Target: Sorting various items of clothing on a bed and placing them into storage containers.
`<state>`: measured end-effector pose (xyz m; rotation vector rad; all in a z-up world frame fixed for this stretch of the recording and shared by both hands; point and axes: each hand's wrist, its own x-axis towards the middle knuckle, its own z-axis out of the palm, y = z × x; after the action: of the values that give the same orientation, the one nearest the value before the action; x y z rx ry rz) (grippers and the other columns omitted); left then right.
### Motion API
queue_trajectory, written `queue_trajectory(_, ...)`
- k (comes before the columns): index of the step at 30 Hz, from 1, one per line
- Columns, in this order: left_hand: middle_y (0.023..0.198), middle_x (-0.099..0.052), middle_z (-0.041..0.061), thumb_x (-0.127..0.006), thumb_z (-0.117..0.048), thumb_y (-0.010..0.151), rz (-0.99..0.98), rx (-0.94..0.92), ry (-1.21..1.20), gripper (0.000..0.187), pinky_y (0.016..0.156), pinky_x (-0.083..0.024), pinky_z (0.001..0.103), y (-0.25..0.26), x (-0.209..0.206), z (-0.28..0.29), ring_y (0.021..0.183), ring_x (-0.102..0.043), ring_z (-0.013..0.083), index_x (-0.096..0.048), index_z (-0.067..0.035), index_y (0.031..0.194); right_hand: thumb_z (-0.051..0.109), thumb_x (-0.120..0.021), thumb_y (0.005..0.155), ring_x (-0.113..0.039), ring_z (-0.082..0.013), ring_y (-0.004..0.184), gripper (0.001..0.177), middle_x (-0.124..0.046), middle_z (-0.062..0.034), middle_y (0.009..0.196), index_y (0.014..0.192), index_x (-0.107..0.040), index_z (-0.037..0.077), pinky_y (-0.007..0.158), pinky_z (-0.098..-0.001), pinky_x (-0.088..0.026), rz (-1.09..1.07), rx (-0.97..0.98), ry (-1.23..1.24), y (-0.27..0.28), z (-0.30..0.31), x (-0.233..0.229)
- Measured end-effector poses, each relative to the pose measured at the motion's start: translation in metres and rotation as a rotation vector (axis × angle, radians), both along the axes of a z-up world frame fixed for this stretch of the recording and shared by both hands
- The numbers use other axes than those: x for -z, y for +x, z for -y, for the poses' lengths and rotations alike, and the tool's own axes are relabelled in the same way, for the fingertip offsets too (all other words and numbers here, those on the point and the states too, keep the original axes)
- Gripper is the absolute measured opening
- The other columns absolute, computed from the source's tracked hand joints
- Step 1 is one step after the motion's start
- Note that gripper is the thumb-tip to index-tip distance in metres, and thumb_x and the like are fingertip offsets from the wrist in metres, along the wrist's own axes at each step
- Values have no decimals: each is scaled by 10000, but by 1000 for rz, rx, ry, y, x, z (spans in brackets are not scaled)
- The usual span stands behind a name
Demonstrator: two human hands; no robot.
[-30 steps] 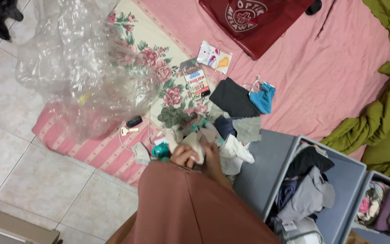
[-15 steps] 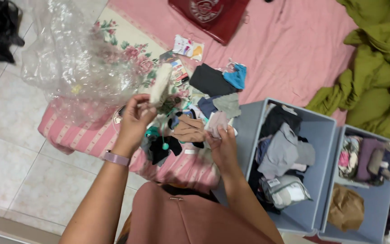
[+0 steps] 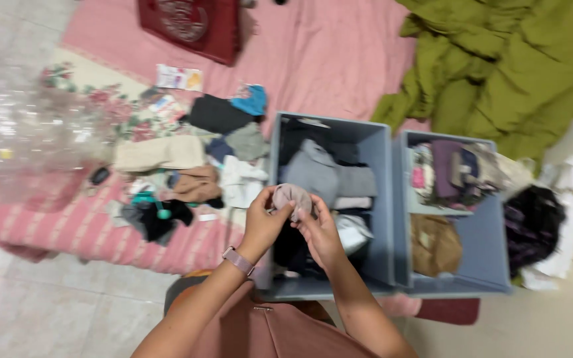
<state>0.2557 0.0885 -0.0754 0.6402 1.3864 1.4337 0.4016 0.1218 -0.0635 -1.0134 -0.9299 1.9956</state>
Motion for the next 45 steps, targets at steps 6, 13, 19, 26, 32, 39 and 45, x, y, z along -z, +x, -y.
queue_trajectory(6, 1033, -724, 43, -763, -114, 881, 128, 172, 31, 339, 797, -559, 258, 180, -8, -22, 911, -677, 99, -631, -21, 1179, 74, -669, 946, -632, -125, 1042, 444, -657, -30, 1214, 1363, -517, 56, 836, -299, -548, 252, 212, 216, 186, 3, 5)
queue_trajectory(13, 1039, -729, 47, -734, -108, 894, 131, 576, 34, 292, 796, -569, 273, 393, -7, -65, 919, -685, 102, -648, -20, 1159, 86, -686, 949, -649, -107, 956, 383, -676, -48, 1142, 1309, -565, 35, 798, -275, -553, 396, 648, 153, 378, 23, -5)
queue_trajectory(19, 1077, -710, 68, -721, -97, 919, 47, 572, 88, 305, 853, -552, 284, 457, 20, -72, 973, -676, 132, -637, -6, 1197, 90, -703, 952, -674, -108, 915, 382, -689, -79, 1132, 1309, -596, 5, 787, -258, -560, 468, 789, 160, 424, 14, -6)
queue_trajectory(26, 1206, -565, 88, -727, -117, 921, -350, 305, -75, 438, 873, -511, 315, 381, 53, -67, 989, -597, 181, -568, -40, 1323, 147, -694, 924, -715, -146, 766, 469, -665, -55, 1170, 1365, -563, 58, 679, -266, -575, 640, 626, 103, 441, -8, 63)
queue_trajectory(32, 1110, -667, 31, -675, -102, 943, -232, 134, -114, 259, 885, -516, 283, 281, 57, -30, 967, -634, 126, -656, -51, 1197, 112, -635, 974, -699, -133, 800, 249, -697, -70, 1049, 1207, -661, 28, 707, -268, -587, 564, 555, 151, 388, -30, 71)
queue_trajectory(39, 1004, -707, 15, -653, -76, 973, -92, -304, -111, 146, 825, -506, 240, 130, 64, 62, 894, -625, 84, -707, -48, 1105, 61, -618, 973, -672, -109, 828, 189, -694, -48, 974, 1148, -678, 25, 722, -253, -548, 429, 31, 313, 191, -31, 62)
queue_trajectory(45, 1021, -684, 13, -618, -1, 957, -93, -572, -217, 186, 775, -475, 230, -36, 129, 142, 882, -591, 88, -712, -34, 1114, 42, -631, 990, -660, -98, 819, 153, -703, -57, 935, 1127, -697, 24, 740, -237, -540, 359, -249, 426, 21, 21, 99)
